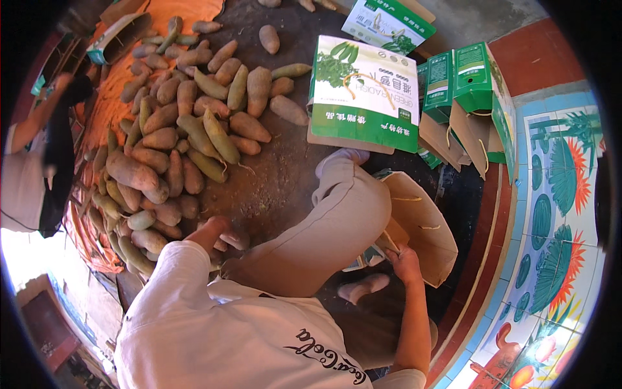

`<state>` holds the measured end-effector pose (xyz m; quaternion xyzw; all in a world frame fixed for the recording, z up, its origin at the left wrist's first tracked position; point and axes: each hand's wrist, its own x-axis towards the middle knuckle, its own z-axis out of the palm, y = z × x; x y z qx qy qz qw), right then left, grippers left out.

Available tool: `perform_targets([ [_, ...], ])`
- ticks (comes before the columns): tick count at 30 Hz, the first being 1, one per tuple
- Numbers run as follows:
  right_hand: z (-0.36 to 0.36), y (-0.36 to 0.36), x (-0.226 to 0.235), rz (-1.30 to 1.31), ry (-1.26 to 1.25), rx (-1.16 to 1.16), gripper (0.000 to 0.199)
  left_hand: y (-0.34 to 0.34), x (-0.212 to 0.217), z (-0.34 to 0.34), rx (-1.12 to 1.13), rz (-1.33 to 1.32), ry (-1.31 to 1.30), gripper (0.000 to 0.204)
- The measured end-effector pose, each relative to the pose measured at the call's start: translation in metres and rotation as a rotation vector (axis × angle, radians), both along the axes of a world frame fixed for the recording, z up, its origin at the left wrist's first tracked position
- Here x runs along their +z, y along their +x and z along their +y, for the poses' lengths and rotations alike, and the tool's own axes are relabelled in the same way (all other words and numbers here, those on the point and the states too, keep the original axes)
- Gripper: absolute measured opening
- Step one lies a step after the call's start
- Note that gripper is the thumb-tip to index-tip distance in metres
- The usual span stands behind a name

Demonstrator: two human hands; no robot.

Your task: The recorder is sorting yams from a pile on the floor into cardboard boxes and weighing them on a scale.

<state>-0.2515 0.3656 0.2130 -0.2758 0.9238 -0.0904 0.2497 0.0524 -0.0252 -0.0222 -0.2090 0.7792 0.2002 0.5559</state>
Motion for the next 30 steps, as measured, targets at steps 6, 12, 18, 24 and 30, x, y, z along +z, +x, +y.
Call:
perform_targets([
  [6, -0.009, 0.000, 0.002, 0.026, 0.011, 0.001, 0.029, -0.024, 0.044, 0.016, 0.108, -0.050, -0.163, 0.069],
  [12, -0.024, 0.004, 0.006, 0.118, -0.021, -0.026, 0.027, -0.057, 0.124, -0.001, 0.350, 0.273, -0.328, 0.075],
  [18, -0.024, 0.006, 0.007, 0.162, -0.046, -0.032, 0.028, -0.122, 0.234, -0.014, 0.655, 1.020, -0.449, 0.074],
  [24, -0.022, 0.007, 0.016, 0.153, -0.011, 0.050, 0.028, -0.193, 0.329, 0.020, 0.891, 1.358, 0.177, 0.071],
  [30, -0.022, 0.013, 0.012, 0.182, 0.058, 0.092, 0.027, -0.251, 0.355, 0.095, 0.282, 1.496, 0.082, 0.059],
])
